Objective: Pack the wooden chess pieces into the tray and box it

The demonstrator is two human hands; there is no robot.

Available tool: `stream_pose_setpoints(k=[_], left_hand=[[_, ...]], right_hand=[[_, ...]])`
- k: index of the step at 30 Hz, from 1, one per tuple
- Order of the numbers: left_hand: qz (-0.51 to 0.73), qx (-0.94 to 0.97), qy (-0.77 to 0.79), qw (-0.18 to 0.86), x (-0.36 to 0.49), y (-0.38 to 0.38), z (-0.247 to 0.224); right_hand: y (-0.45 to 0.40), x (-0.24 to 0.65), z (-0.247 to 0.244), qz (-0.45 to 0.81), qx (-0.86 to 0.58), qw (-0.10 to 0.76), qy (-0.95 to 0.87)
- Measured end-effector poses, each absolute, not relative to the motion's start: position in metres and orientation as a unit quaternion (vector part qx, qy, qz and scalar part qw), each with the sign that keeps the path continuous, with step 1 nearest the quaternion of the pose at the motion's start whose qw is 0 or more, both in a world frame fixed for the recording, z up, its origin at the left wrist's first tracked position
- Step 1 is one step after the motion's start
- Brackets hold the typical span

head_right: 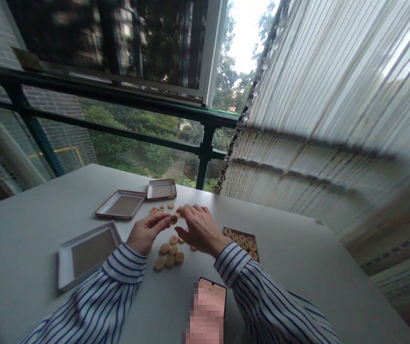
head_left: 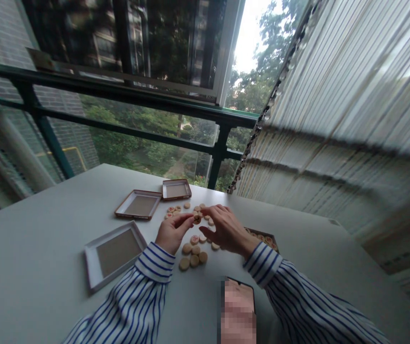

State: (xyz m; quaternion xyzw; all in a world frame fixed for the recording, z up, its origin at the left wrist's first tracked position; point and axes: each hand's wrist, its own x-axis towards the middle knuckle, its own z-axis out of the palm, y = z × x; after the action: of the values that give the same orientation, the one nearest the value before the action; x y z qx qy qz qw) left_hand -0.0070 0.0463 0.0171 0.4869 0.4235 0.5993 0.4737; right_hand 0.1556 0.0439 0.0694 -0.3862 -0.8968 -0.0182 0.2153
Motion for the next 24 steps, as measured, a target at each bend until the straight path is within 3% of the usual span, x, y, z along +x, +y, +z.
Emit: stream_pose_setpoints(k=[24], left_hand=[[0.562, 0.487, 0.424, 0.517, 0.035, 0.031, 0.023]], right_hand=[[0.016, 0.207, 0.070, -0.003, -0.425, 0.241, -0.873]])
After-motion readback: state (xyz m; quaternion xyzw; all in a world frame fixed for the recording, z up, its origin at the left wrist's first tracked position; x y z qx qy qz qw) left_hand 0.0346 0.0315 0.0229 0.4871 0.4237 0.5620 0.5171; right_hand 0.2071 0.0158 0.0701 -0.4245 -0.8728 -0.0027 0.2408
